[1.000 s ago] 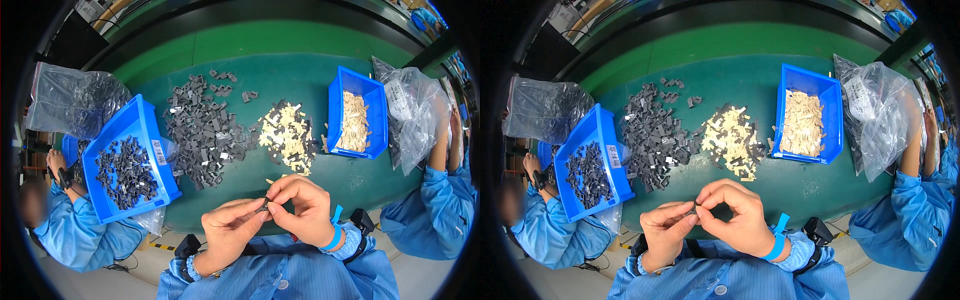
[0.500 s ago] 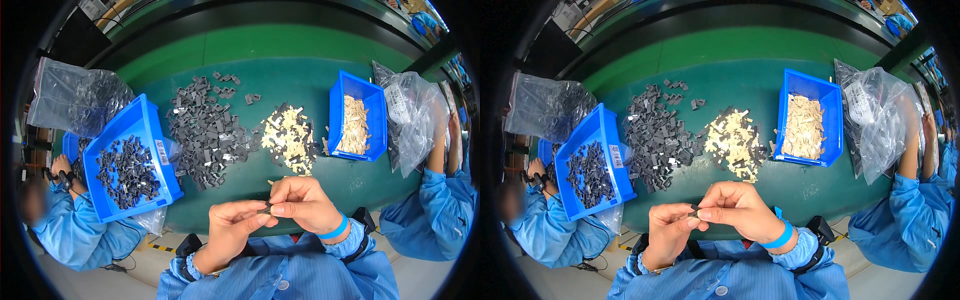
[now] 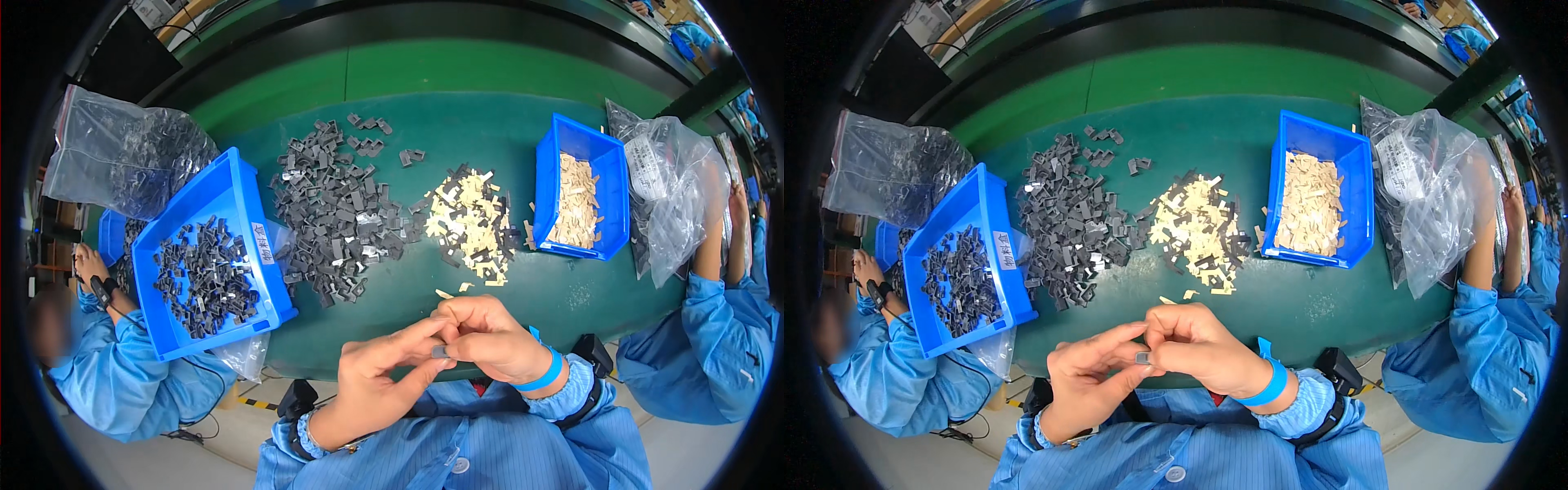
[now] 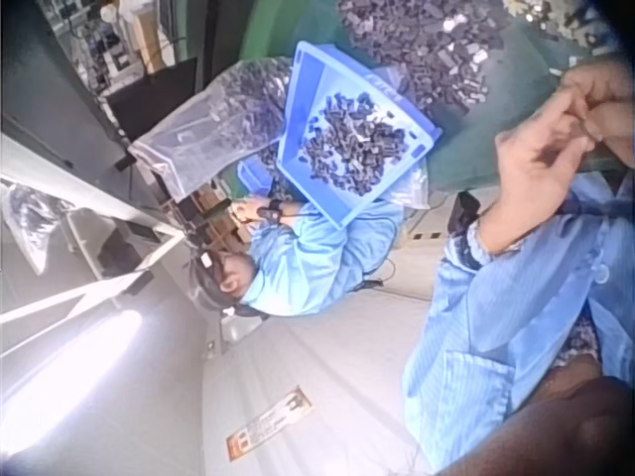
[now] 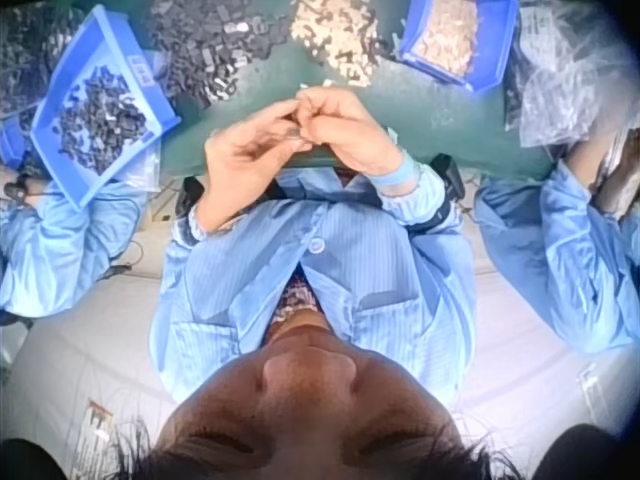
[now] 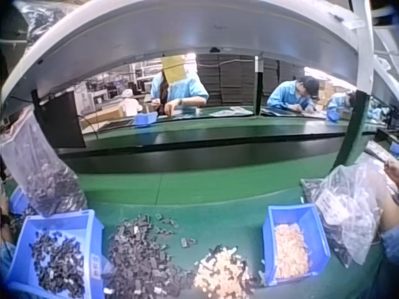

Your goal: Assembling two small plastic pieces (one black, one white) together by hand at an assembly station.

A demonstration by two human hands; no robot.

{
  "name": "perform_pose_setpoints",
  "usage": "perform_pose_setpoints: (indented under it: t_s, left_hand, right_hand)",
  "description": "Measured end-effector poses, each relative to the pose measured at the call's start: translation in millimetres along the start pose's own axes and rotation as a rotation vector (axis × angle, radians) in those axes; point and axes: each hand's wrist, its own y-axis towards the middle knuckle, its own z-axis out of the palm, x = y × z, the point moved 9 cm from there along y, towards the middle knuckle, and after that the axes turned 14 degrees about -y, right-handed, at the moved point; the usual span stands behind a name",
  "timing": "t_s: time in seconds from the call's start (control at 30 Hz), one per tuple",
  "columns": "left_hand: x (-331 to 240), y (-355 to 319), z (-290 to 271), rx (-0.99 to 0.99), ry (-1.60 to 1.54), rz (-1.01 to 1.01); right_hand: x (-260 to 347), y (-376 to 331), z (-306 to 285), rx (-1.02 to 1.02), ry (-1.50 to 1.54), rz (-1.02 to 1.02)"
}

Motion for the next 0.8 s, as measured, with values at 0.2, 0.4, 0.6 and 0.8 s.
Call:
perform_pose_setpoints:
  t_s: [0.2,0.4,0.6,0.8]
  left_hand:
    - [13,-1,-8,-0.012,-0.215,-0.034]
    - [51,-11,6,-0.088,-1.040,-0.426]
    - [66,-29,19,-0.040,-1.380,-0.644]
    - [-5,-21,-39,-0.070,-0.580,-0.071]
  right_hand:
    - [10,-2,-5,-0.087,-0.149,-0.063]
    - [16,-9,-6,-0.216,-0.117,-0.202]
    - [56,-28,9,-0.333,-1.035,-0.828]
    - [79,-31,19,-0.262,-1.454,-0.946]
